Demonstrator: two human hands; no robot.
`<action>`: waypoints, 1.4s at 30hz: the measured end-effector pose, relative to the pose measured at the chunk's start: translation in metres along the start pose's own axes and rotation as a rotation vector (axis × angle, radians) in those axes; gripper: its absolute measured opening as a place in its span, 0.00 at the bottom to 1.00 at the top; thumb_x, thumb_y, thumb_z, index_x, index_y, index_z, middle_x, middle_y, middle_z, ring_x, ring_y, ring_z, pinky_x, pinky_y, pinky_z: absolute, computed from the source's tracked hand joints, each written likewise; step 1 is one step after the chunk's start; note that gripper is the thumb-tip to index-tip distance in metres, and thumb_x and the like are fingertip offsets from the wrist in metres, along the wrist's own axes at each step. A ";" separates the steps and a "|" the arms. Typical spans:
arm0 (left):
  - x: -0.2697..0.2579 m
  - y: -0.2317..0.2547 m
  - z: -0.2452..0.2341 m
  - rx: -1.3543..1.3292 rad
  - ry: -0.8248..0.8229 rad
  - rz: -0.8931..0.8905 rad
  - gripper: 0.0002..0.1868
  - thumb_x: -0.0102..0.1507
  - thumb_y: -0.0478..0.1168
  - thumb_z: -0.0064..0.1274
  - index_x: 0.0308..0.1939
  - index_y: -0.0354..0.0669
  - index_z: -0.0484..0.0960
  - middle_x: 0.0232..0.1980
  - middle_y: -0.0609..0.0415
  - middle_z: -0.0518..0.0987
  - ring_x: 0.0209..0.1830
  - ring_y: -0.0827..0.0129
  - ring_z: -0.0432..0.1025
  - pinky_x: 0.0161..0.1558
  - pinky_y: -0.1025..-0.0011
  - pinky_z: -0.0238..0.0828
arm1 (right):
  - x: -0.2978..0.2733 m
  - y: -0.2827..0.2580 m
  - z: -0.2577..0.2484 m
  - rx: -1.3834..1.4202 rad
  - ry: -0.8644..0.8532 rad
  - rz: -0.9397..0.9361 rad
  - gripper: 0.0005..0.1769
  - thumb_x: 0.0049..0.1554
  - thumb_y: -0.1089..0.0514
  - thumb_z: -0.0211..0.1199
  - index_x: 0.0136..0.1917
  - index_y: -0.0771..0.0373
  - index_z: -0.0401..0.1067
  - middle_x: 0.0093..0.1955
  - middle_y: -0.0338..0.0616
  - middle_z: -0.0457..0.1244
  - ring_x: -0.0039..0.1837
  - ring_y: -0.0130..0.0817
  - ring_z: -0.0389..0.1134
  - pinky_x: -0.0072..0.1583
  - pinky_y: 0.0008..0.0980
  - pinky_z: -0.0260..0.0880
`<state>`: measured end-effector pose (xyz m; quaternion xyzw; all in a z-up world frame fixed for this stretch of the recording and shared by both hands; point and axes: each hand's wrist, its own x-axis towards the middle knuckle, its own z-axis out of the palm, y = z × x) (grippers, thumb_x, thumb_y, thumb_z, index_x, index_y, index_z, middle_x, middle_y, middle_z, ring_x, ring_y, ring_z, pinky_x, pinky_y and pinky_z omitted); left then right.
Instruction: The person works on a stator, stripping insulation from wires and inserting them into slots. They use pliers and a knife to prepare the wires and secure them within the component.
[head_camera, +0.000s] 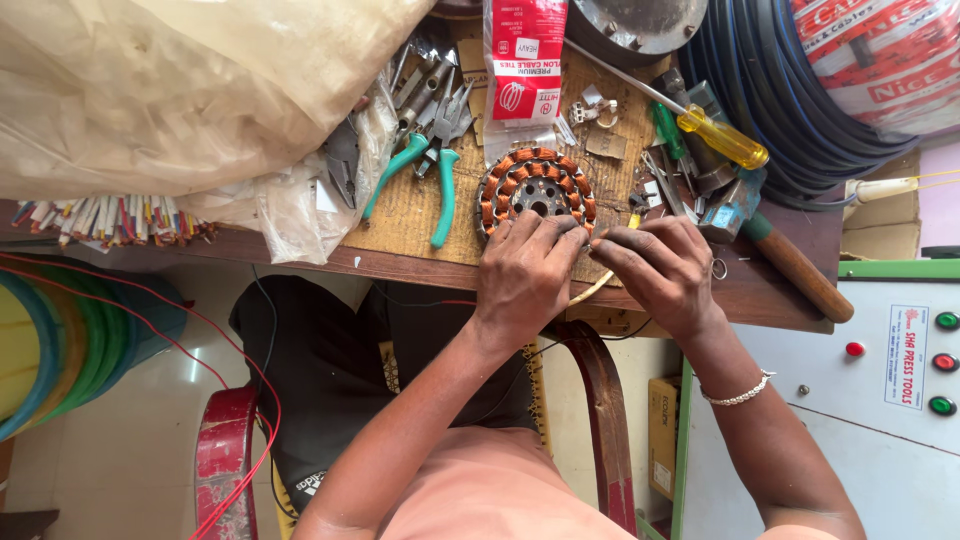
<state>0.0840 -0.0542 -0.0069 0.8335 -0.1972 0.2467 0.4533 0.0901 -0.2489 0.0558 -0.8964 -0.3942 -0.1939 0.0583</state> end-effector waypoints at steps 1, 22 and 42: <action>-0.001 -0.001 0.000 0.006 0.002 0.008 0.11 0.61 0.33 0.60 0.47 0.41 0.85 0.49 0.57 0.82 0.48 0.64 0.75 0.50 0.63 0.70 | -0.001 0.002 0.002 0.061 -0.008 0.032 0.11 0.56 0.63 0.73 0.52 0.59 0.78 0.50 0.39 0.70 0.47 0.38 0.68 0.50 0.36 0.67; -0.002 -0.001 0.005 0.027 -0.004 0.058 0.11 0.61 0.33 0.60 0.48 0.39 0.88 0.53 0.56 0.84 0.43 0.66 0.73 0.48 0.65 0.69 | 0.008 0.006 -0.011 0.025 0.029 -0.001 0.10 0.53 0.62 0.70 0.50 0.59 0.79 0.49 0.41 0.72 0.48 0.41 0.69 0.52 0.39 0.67; -0.001 0.003 0.004 0.015 0.016 0.033 0.13 0.60 0.33 0.63 0.49 0.40 0.88 0.54 0.56 0.84 0.43 0.65 0.73 0.48 0.65 0.68 | 0.001 0.001 -0.014 0.000 0.025 0.126 0.13 0.56 0.64 0.67 0.54 0.52 0.79 0.58 0.36 0.70 0.60 0.39 0.67 0.57 0.42 0.72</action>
